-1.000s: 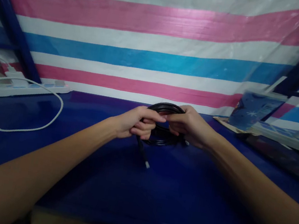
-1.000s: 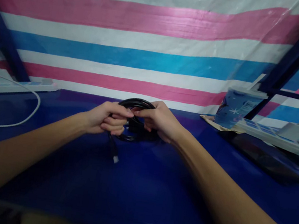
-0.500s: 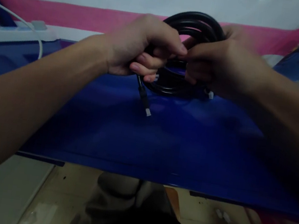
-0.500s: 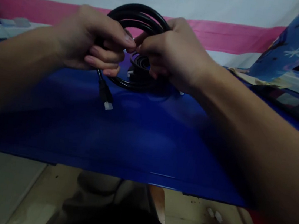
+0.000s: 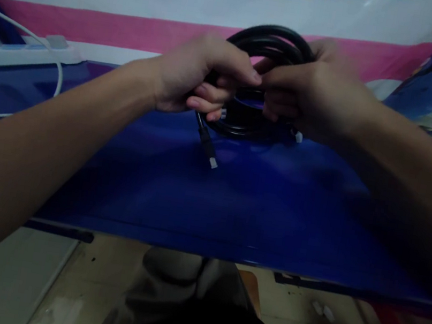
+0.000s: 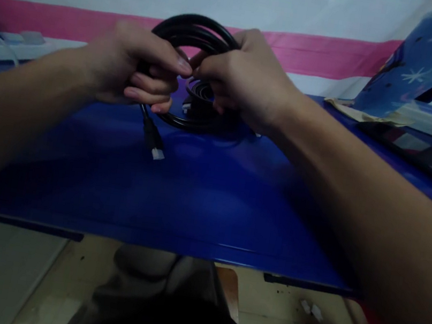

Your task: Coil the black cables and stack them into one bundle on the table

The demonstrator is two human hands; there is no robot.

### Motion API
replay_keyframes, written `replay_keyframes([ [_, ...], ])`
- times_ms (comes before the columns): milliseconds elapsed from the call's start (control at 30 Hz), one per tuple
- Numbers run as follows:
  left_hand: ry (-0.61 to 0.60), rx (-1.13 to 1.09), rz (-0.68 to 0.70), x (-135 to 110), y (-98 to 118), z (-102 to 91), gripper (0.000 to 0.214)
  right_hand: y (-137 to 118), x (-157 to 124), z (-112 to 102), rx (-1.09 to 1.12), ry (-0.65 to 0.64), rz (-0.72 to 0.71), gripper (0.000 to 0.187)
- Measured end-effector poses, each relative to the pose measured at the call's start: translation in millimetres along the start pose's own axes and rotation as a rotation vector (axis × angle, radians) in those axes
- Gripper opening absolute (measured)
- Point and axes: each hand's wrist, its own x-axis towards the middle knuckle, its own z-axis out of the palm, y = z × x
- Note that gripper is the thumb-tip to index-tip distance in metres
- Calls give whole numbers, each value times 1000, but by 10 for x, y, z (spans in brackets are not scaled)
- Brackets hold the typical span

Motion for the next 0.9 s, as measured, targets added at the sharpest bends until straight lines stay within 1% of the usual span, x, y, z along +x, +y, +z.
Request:
replay_keyframes([
  [133,28,12,-19,0,10,23,34,19,1,-23,-28,-12,-13,17],
  [200,40,21,-41,-5,21,39,37,33,0,-22,-15,-20,-33,13],
  [300,56,38,-29,-15,32,47,42,31,-4,-7,-2,-23,-41,11],
  [400,41,60,23,-18,24,19,39,3,-7,1,-47,-2,-6,19],
  [500,0,78,0,-7,3,-10,36,-14,-9,-6,-87,-1,6,27],
  [567,2,76,-6,2,-6,-7,37,-14,-14,-11,-85,0,3,24],
  [667,57,45,12,4,-5,26,39,-17,-17,-9,-41,10,-12,16],
  [733,80,33,20,-8,-1,47,36,-27,-16,-6,-17,17,3,14],
  [833,113,69,93,-36,-16,59,29,-40,-9,-4,-23,34,27,15],
  [900,151,152,161,-45,-43,62,26,-35,-4,2,-43,53,36,16],
])
